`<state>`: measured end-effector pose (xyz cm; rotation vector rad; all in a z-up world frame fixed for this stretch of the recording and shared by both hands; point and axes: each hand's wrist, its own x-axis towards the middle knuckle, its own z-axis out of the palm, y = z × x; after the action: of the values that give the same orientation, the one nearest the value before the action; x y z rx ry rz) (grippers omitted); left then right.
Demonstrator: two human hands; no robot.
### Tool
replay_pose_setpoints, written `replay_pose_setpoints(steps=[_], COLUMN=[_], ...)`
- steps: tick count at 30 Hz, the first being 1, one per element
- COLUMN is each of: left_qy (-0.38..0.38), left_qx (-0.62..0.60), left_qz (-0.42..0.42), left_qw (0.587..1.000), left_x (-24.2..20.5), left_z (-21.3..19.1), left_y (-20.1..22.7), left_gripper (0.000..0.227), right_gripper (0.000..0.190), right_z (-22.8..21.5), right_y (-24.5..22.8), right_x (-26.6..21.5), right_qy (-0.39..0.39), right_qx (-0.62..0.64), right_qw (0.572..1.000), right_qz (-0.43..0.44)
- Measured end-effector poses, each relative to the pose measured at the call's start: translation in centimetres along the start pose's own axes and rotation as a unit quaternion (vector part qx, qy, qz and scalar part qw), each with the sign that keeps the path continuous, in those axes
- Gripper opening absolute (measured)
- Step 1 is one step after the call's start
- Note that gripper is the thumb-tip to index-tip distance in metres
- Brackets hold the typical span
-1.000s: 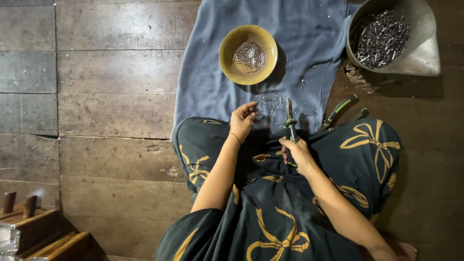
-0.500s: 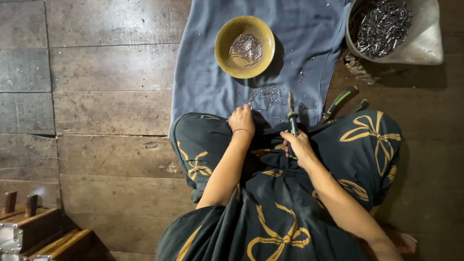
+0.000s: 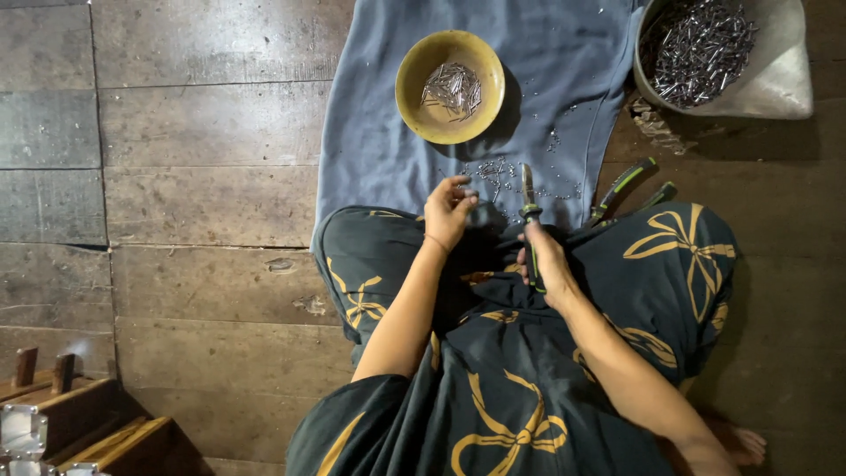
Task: The person sits on the floor and uses pliers to cut small metal pins one by one. The cut pieces are placed into a yellow bowl while the remaining pins are kept in a larger container nearby.
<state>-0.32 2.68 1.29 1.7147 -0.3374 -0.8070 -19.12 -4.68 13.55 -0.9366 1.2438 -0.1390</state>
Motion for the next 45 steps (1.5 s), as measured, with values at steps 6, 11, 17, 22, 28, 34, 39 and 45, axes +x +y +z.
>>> replay_pose_setpoints(steps=[6, 11, 17, 22, 28, 34, 39, 45], left_qy=[0.033, 0.057, 0.079, 0.07, 0.056, 0.024, 0.06, 0.035], left_qx=[-0.36, -0.407, -0.423, -0.398, -0.399, -0.305, -0.161, -0.092], left_qz=[-0.062, -0.08, -0.083, -0.065, -0.018, 0.052, 0.074, 0.059], left_qw=[0.93, 0.908, 0.899, 0.912, 0.915, 0.95, 0.982, 0.993], left_x=[-2.4, -3.1, -3.0, -3.8, -4.1, -4.3, -2.3, -3.6], left_z=[-0.1, 0.8, 1.3, 1.9, 2.1, 2.4, 3.4, 3.1], left_y=[4.6, 7.1, 7.1, 7.6, 7.9, 6.3, 2.2, 5.9], left_gripper=[0.047, 0.042, 0.042, 0.043, 0.049, 0.039, 0.02, 0.01], right_gripper=[0.033, 0.031, 0.035, 0.048, 0.066, 0.069, 0.065, 0.054], right_z=[-1.2, 0.0, -0.9, -0.4, 1.1, 1.3, 0.6, -1.2], right_y=[3.9, 2.1, 4.4, 4.2, 2.6, 2.4, 4.5, 7.9], right_x=[3.5, 0.7, 2.6, 2.4, 0.0, -0.4, 1.1, 4.1], right_qy=[-0.052, -0.051, -0.064, -0.068, -0.155, -0.161, -0.113, -0.185], right_qx=[0.039, -0.018, -0.034, 0.023, 0.159, 0.2, 0.17, 0.232], right_qw=[0.997, 0.993, 0.99, 0.993, 0.975, 0.965, 0.974, 0.95], right_qz=[-0.04, -0.106, -0.122, -0.091, 0.018, 0.062, 0.097, 0.094])
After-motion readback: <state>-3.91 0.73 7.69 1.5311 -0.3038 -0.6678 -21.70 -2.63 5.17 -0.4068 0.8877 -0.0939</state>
